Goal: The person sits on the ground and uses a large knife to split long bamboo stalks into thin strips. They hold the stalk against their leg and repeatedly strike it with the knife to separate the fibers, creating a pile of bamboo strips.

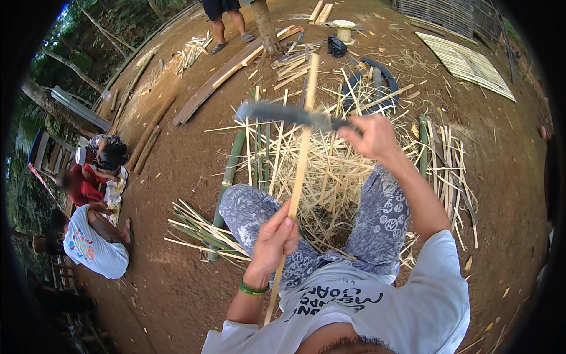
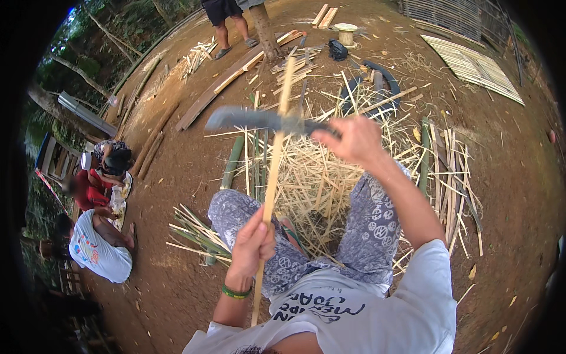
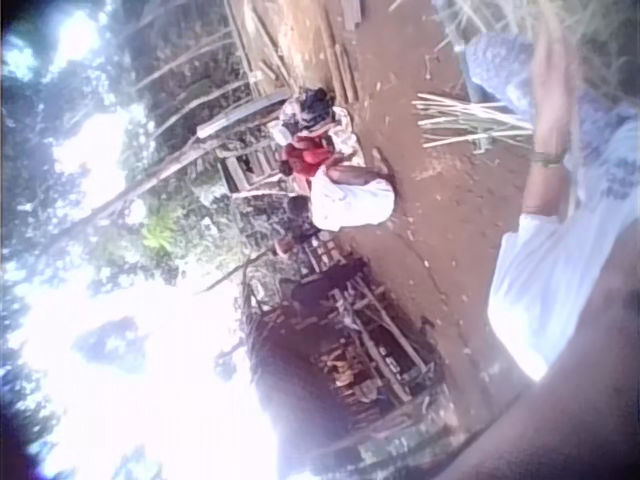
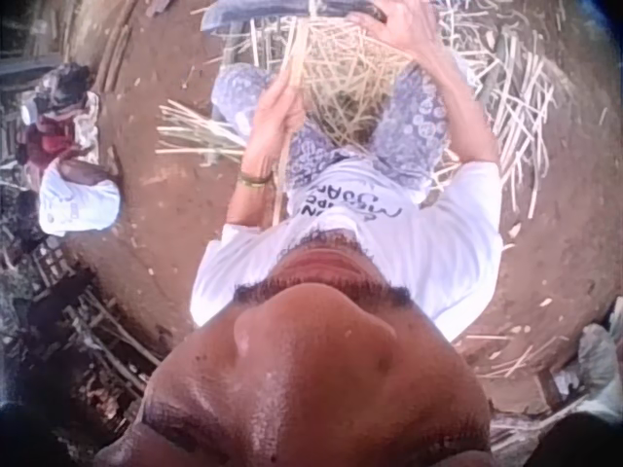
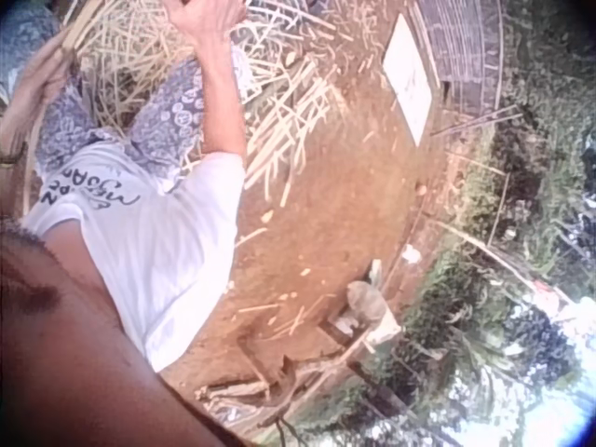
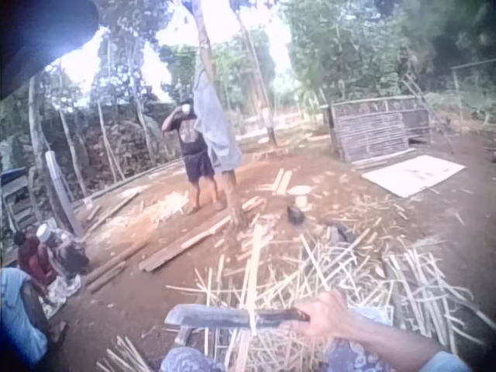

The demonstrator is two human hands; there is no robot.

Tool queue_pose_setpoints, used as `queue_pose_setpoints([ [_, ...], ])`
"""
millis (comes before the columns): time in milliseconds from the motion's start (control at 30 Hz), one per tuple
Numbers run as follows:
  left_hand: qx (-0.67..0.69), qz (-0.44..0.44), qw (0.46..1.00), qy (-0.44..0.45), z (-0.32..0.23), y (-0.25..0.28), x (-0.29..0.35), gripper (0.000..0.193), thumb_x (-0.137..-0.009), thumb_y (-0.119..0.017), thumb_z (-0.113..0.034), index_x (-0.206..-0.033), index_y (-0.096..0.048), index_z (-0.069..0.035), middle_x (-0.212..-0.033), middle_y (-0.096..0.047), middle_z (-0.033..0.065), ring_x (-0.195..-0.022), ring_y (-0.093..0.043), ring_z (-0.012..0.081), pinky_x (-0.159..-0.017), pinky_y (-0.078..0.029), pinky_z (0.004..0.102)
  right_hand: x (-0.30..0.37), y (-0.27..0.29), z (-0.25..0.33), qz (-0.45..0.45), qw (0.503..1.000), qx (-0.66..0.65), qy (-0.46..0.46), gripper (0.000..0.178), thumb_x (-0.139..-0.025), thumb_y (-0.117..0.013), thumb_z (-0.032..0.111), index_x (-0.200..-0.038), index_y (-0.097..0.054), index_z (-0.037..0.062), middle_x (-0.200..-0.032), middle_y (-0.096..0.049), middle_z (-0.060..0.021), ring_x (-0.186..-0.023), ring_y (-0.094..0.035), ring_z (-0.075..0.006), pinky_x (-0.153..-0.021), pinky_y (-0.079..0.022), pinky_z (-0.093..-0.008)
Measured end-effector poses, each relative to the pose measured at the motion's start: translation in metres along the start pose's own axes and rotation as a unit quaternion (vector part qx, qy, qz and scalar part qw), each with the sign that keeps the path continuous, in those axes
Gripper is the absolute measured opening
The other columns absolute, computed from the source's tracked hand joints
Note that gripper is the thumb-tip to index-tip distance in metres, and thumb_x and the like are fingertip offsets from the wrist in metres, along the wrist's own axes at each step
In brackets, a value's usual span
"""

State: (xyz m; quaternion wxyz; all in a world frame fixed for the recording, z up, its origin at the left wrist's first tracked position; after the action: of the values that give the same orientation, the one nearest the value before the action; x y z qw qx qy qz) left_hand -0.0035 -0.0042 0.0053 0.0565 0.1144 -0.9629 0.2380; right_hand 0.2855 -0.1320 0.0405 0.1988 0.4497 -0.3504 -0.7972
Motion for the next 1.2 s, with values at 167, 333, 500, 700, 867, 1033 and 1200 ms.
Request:
queue_pose_setpoints([
  [167,0.039,-0.028,0.998,0.032,0.022,0.023,0.028,0.049,-0.108,-0.043,-0.013,-0.156,-0.035,-0.015,-0.071,-0.032,-0.0062,-0.055,-0.028,0.0035,-0.046,-0.025,0.0199,-0.03,0.063,-0.073,-0.052,0.963,-0.047,-0.261,0.078,-0.093,-0.047,0.071,-0.082,-0.076,-0.0003,-0.051,-0.056,-0.0091,-0.054,-0.058,-0.0214,-0.057,-0.045,-0.0408],
  [333,-0.126,-0.097,0.986,-0.041,0.016,0.012,-0.004,0.046,-0.107,-0.047,-0.011,-0.153,-0.041,-0.009,-0.07,-0.039,-0.0079,-0.055,-0.033,0.0011,-0.048,-0.029,0.0188,-0.005,0.027,-0.011,0.041,0.887,-0.35,-0.298,0.075,-0.088,-0.057,0.072,-0.095,-0.072,-0.0012,-0.046,-0.041,0.0045,-0.036,-0.041,-0.0058,-0.035,-0.032,-0.0263],
  [500,-0.295,-0.11,0.941,-0.127,0.015,-0.009,-0.03,0.045,-0.104,-0.052,-0.009,-0.148,-0.048,-0.007,-0.073,-0.044,-0.0086,-0.059,-0.037,0.0008,-0.051,-0.031,0.02,-0.008,-0.003,0.034,-0.015,0.826,-0.507,-0.243,0.035,-0.092,-0.074,0.033,-0.081,-0.062,0.0024,-0.055,-0.055,0.0,-0.038,-0.046,-0.0051,-0.035,-0.033,-0.0212],
  [700,-0.199,-0.025,0.976,-0.087,0.02,0.001,-0.035,0.055,-0.105,-0.049,-0.01,-0.156,-0.03,-0.004,-0.088,-0.066,0.0051,-0.071,-0.058,0.0087,-0.069,-0.052,0.0246,-0.02,-0.013,0.026,-0.057,0.776,-0.574,-0.256,0.027,-0.09,-0.076,0.022,-0.085,-0.056,0.0041,-0.058,-0.054,0.0019,-0.039,-0.046,-0.0055,-0.036,-0.034,-0.0216],
  [867,-0.155,-0.028,0.983,-0.089,0.022,0.007,-0.028,0.052,-0.106,-0.047,-0.01,-0.155,-0.033,-0.003,-0.079,-0.06,0.002,-0.065,-0.053,0.0068,-0.061,-0.047,0.0232,-0.029,-0.011,0.02,-0.057,0.785,-0.563,-0.251,0.027,-0.09,-0.076,0.021,-0.083,-0.055,0.0058,-0.057,-0.052,0.0035,-0.04,-0.046,-0.005,-0.035,-0.033,-0.0221],
  [1033,-0.14,-0.08,0.982,-0.097,0.003,-0.003,-0.038,0.049,-0.105,-0.048,-0.008,-0.153,-0.037,-0.004,-0.068,-0.048,-0.0035,-0.054,-0.039,0.003,-0.047,-0.034,0.0197,-0.013,-0.019,0.037,-0.066,0.88,-0.424,-0.205,0.07,-0.097,-0.048,0.066,-0.102,-0.068,-0.0016,-0.055,-0.053,0.0019,-0.04,-0.042,-0.0039,-0.035,-0.029,-0.0213],
  [1200,-0.096,-0.07,0.987,-0.105,-0.008,-0.01,-0.054,0.05,-0.105,-0.047,-0.007,-0.154,-0.038,-0.007,-0.067,-0.045,-0.0052,-0.053,-0.036,0.0017,-0.045,-0.029,0.0179,0.044,-0.06,0.073,-0.049,0.938,-0.34,-0.042,0.08,-0.096,-0.047,0.069,-0.111,-0.069,-0.0061,-0.057,-0.061,-0.0053,-0.043,-0.056,-0.0153,-0.04,-0.042,-0.0309],
])
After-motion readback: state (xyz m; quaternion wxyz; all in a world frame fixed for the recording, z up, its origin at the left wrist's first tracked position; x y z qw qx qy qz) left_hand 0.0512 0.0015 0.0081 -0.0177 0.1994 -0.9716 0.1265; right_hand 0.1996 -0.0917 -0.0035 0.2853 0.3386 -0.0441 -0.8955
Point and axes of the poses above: each hand's wrist, its own x-axis away from the middle knuckle, its own y-axis out of the back of the hand, z = x × y, the point moved 5 cm from there along -x, towards the middle knuckle
